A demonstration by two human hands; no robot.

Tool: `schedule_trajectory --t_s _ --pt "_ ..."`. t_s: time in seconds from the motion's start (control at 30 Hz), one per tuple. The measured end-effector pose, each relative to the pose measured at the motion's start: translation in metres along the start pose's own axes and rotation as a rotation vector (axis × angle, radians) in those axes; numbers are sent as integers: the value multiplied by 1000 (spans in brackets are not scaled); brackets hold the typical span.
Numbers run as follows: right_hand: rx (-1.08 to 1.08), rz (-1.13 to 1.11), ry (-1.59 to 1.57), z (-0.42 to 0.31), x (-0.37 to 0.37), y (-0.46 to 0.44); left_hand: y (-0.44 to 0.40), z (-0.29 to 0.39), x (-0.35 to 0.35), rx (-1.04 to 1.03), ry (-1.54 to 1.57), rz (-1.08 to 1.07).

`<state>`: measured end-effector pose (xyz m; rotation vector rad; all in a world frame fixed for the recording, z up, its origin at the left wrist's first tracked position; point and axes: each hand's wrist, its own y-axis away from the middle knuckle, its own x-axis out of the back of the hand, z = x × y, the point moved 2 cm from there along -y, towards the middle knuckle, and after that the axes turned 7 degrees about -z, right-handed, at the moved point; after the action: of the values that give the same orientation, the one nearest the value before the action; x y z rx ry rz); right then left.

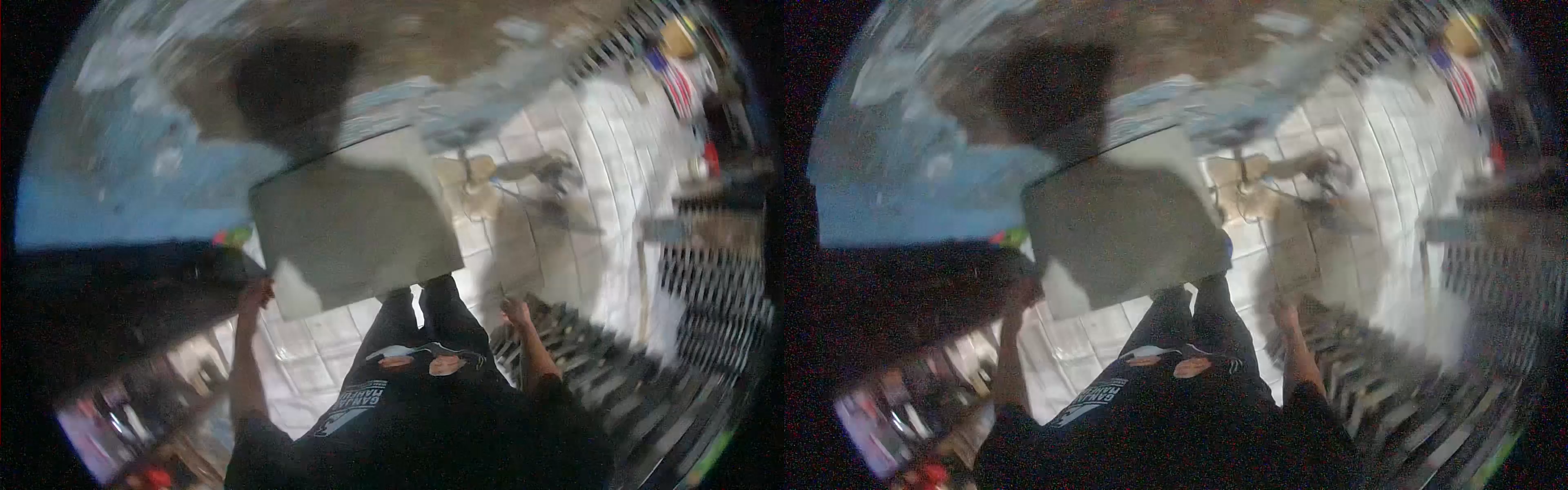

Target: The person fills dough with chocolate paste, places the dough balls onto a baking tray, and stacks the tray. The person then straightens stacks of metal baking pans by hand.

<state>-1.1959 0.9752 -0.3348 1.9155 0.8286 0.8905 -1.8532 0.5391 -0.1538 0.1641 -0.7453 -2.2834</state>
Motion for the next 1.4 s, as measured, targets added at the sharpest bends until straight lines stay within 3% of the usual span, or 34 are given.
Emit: schedule_trajectory --t_s 0.03,0.07,0.1,0.13,0.2,0.23,0.27,0.3,0.37,0.4,0.53,0.57,0.6,0.63,0.77,0.83,0.87,0.93,1.0,1.13,1.2,1.3,1.33,1.4 --pt "77 126 3 55 -5 -6 -35 51 1 -8 18 -115" --pt "137 258 12 104 -17 3 -46 141 -43 -55 -195 -180" --pt "180 139 -700 112 -30 43 -56 234 -89 -116 -405 -231" --pt "218 180 -461 156 -50 41 -85 283 -115 -371 -573 -378" --pt "159 194 -650 196 -93 83 -131 356 -189 -542 -219 -500" --pt "103 173 -1071 176 -99 121 -146 396 -250 -972 -660 -354" --pt "120 159 -1168 164 -103 145 -137 432 -321 -1077 -696 -384" --pt "125 196 -1212 162 -108 157 -128 469 -392 -1183 -729 -411" --pt "-70 319 -784 156 -95 166 -85 507 -515 -967 -342 -838" --pt "-36 361 -771 164 -87 164 -62 515 -565 -1014 -287 -1035" --pt "-101 481 -848 195 -28 153 24 506 -726 -1125 -389 -1165" --pt "-100 494 -848 208 -7 142 29 499 -759 -1326 -643 -1179" --pt "-154 512 -584 220 14 127 33 489 -789 -1511 -917 -1164" --pt "-202 510 -320 220 41 124 38 480 -816 -1498 -930 -1158" --pt "-144 431 -751 185 175 102 52 442 -884 -1258 -963 -1110" --pt "4 635 -599 160 246 88 36 417 -902 -1076 -937 -1125" --pt "77 686 -578 150 277 83 14 395 -909 -1047 -994 -1137" --pt "145 716 -556 133 323 82 -56 349 -925 -1189 -1327 -1139" --pt "230 683 -749 114 348 84 -98 317 -934 -908 -1872 -1237" --pt "221 579 -807 132 359 72 -163 243 -907 -1045 -1888 -1469" --pt "197 543 -1112 150 348 52 -157 235 -892 -479 -2148 -1638" --pt "143 491 -970 185 334 26 -167 213 -849 -670 -2359 -1491" --pt "125 520 -934 189 330 20 -164 209 -840 -650 -2351 -1494" --pt "106 473 -879 194 331 19 -156 208 -811 -720 -2677 -1321"
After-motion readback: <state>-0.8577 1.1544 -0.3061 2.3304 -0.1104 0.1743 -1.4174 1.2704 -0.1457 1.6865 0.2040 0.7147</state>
